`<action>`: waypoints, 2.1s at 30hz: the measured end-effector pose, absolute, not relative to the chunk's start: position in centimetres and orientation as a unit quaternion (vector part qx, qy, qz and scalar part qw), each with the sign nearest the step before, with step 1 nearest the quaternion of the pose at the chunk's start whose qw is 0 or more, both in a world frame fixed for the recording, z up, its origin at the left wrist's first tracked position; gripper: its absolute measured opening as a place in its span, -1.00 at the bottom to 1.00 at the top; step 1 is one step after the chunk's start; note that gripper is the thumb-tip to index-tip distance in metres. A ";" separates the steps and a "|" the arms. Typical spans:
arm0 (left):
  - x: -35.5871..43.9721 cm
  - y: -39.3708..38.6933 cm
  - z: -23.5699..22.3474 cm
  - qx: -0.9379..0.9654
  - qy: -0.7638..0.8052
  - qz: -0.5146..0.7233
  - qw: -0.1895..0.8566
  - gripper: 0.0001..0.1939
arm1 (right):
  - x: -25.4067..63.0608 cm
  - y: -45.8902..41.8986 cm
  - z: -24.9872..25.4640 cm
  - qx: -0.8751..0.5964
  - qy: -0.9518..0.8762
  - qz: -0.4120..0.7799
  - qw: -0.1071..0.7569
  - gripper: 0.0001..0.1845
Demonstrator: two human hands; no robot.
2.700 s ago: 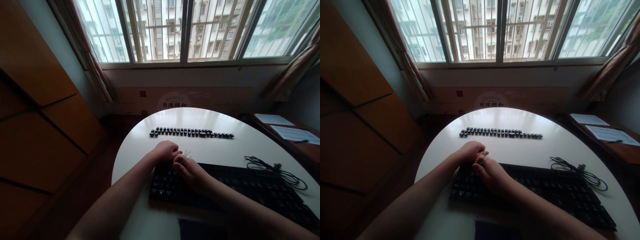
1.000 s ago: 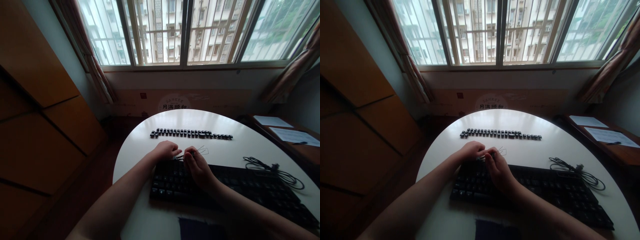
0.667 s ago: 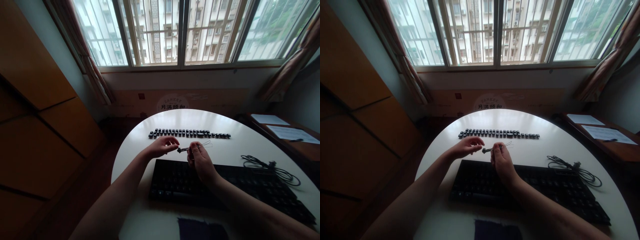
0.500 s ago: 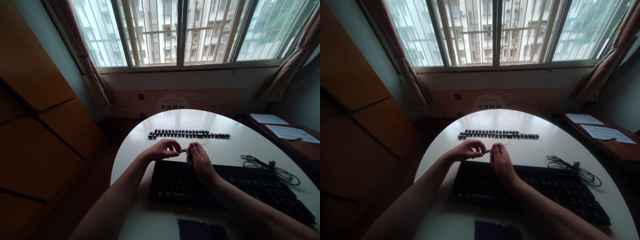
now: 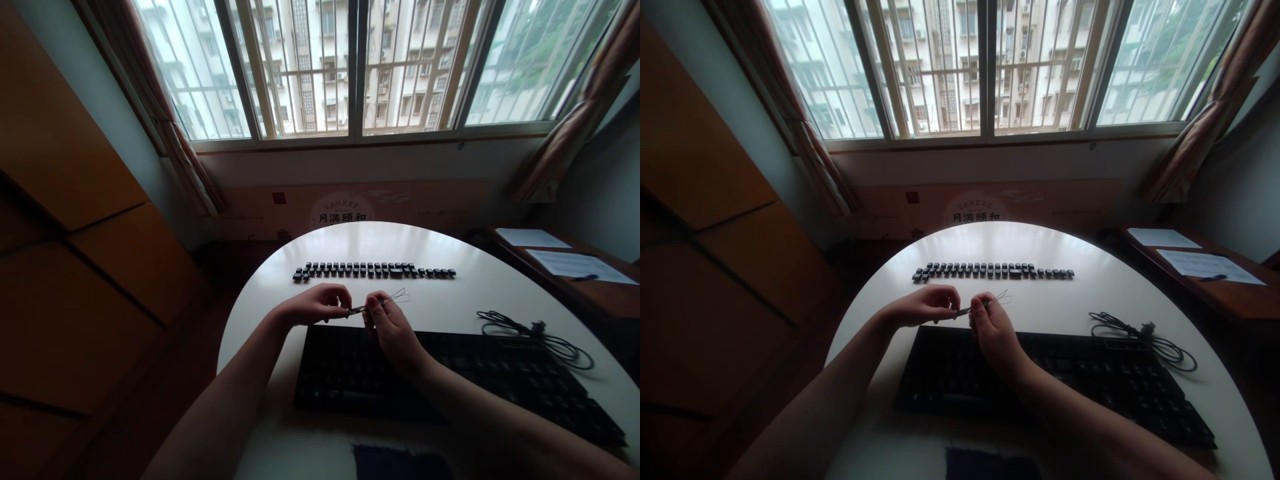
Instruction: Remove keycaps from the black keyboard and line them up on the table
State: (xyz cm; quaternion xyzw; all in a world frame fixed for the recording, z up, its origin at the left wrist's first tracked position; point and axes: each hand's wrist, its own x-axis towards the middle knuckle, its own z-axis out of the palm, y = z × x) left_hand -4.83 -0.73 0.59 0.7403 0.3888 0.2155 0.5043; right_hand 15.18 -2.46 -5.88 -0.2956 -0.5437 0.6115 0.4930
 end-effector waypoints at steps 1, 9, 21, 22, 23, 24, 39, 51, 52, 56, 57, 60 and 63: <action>-4.8 -0.7 0.6 0.738 0.390 0.215 0.508 -0.74 | 15.2 -2.5 -5.8 -0.298 -0.542 0.611 0.493 -0.59; -6.7 0.6 -0.6 0.657 0.474 0.362 0.462 -0.71 | 15.3 -2.6 -4.9 -0.344 -0.529 0.603 0.488 -0.49; -10.0 2.5 -2.1 0.641 0.601 0.444 0.173 -0.67 | 15.2 -2.6 -5.2 -0.327 -0.525 0.617 0.487 -0.53; -10.0 2.5 -2.2 0.656 0.607 0.422 0.151 -0.70 | 15.2 -2.6 -5.2 -0.327 -0.526 0.618 0.485 -0.53; -10.0 2.5 -2.4 0.672 0.612 0.395 0.131 -0.73 | 15.2 -2.6 -5.3 -0.326 -0.525 0.618 0.485 -0.54; -9.9 2.5 -2.5 0.687 0.617 0.366 0.113 -0.75 | 15.2 -2.6 -5.3 -0.325 -0.526 0.618 0.486 -0.54; -8.3 2.1 -3.0 0.728 0.662 0.165 0.057 -0.79 | 15.4 -3.2 -5.2 -0.300 -0.627 0.550 0.462 -0.61; -8.9 1.9 -2.6 0.725 0.671 0.151 0.038 -0.85 | 15.5 -3.2 -5.1 -0.293 -0.633 0.553 0.456 -0.64; -8.9 2.0 -2.7 0.727 0.669 0.151 0.032 -0.86 | 15.5 -3.3 -5.1 -0.292 -0.635 0.552 0.455 -0.64; -9.0 2.4 -3.1 0.717 0.680 0.153 0.004 -0.87 | 15.5 -3.4 -5.3 -0.289 -0.644 0.544 0.455 -0.65; -9.1 2.5 -3.2 0.713 0.684 0.155 -0.002 -0.87 | 15.5 -3.4 -5.4 -0.288 -0.646 0.540 0.456 -0.65; -9.3 2.6 -3.4 0.700 0.695 0.167 -0.016 -0.87 | 15.5 -3.4 -5.6 -0.286 -0.651 0.533 0.459 -0.65; -9.5 2.9 -3.8 0.688 0.702 0.180 -0.021 -0.85 | 15.5 -3.3 -5.6 -0.283 -0.652 0.533 0.458 -0.66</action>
